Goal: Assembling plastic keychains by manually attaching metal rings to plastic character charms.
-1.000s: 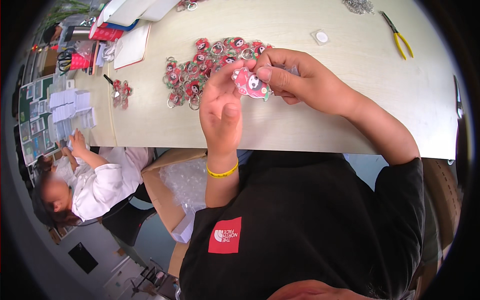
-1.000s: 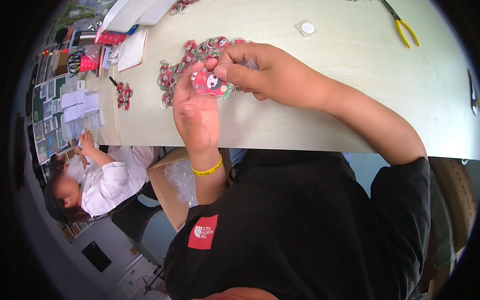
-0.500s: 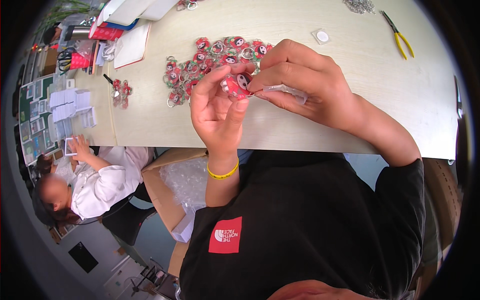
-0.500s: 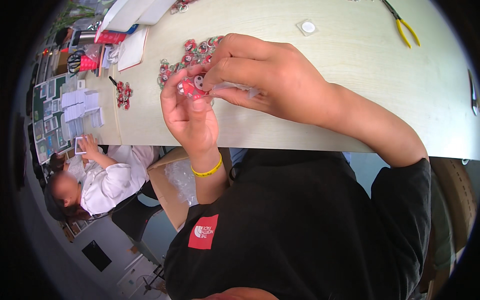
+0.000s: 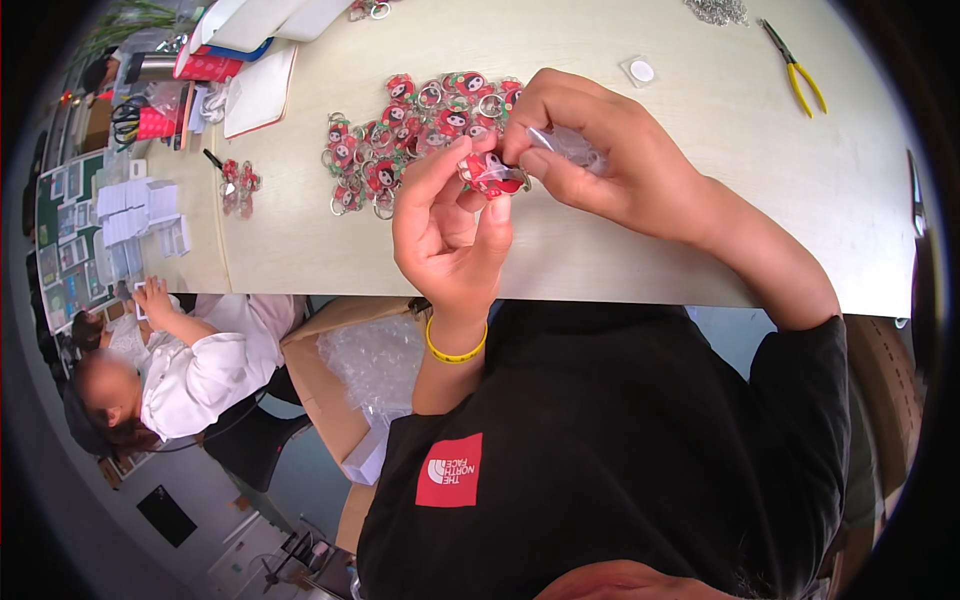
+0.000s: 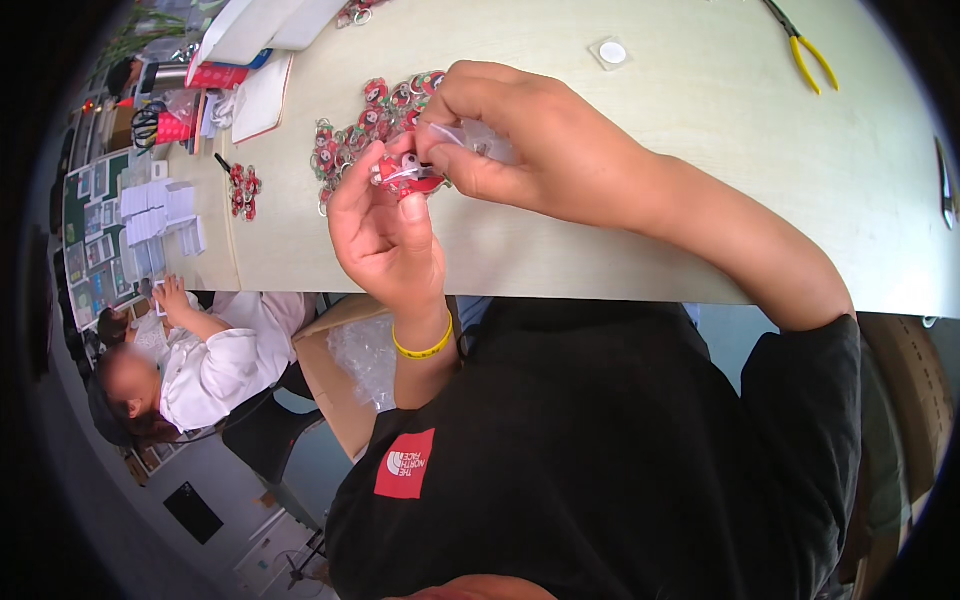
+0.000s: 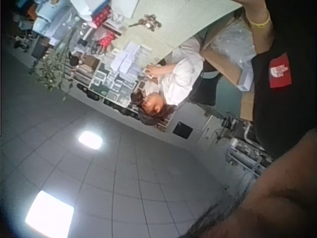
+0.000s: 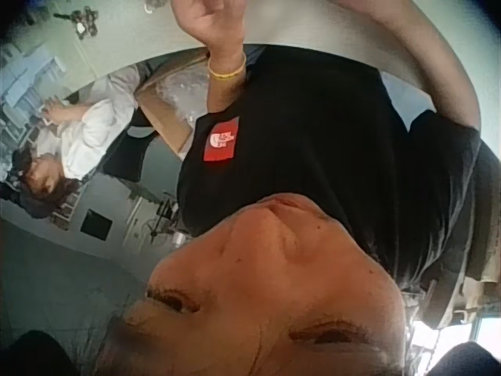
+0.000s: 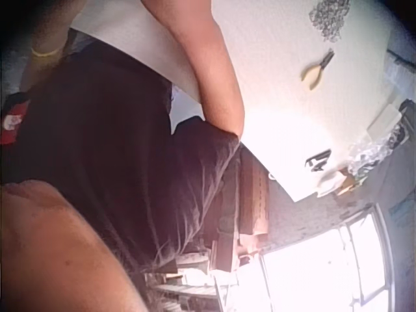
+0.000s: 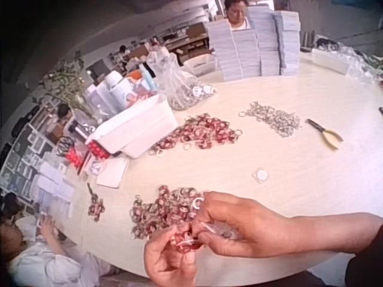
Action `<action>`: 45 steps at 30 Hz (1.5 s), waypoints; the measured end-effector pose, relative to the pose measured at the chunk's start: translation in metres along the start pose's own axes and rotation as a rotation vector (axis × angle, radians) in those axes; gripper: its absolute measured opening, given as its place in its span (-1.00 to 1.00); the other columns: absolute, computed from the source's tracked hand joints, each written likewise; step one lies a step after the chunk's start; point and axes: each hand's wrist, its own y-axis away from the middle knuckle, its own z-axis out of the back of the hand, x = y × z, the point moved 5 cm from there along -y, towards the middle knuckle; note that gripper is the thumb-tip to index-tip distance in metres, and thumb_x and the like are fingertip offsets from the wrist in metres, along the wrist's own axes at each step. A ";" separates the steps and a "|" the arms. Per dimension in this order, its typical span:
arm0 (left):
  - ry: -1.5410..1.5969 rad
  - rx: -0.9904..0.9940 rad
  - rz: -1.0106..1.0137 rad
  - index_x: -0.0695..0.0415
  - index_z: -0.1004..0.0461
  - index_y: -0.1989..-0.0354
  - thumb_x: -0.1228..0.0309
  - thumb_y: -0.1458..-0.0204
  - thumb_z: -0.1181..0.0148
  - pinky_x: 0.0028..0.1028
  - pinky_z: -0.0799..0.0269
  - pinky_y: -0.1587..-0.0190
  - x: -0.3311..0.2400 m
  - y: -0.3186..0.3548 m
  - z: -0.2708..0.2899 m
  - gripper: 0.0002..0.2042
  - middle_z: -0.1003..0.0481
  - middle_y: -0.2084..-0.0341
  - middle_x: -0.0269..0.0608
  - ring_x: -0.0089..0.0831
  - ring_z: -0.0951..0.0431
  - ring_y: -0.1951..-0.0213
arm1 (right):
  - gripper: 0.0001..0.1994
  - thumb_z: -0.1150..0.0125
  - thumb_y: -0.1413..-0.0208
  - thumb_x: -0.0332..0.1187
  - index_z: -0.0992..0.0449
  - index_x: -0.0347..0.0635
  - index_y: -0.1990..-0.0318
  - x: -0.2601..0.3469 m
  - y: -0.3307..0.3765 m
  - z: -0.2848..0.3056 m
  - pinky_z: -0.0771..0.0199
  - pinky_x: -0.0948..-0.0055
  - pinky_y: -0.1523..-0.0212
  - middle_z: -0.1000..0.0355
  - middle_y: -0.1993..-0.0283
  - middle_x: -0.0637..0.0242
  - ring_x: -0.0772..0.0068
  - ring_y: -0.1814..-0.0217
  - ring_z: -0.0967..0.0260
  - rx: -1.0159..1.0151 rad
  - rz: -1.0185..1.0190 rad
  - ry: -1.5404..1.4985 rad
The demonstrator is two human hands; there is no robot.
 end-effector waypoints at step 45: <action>0.242 0.145 0.393 0.26 -0.31 -0.07 0.58 0.06 -0.34 -0.57 -0.48 0.14 0.031 -0.001 0.010 -0.52 -0.32 -0.08 -0.06 -0.47 -0.41 0.03 | -0.66 -0.28 -0.07 0.00 -0.54 -0.11 0.30 -0.035 0.001 -0.005 -0.19 0.60 0.44 -0.30 0.51 0.50 0.67 0.44 -0.18 0.581 -0.790 -0.472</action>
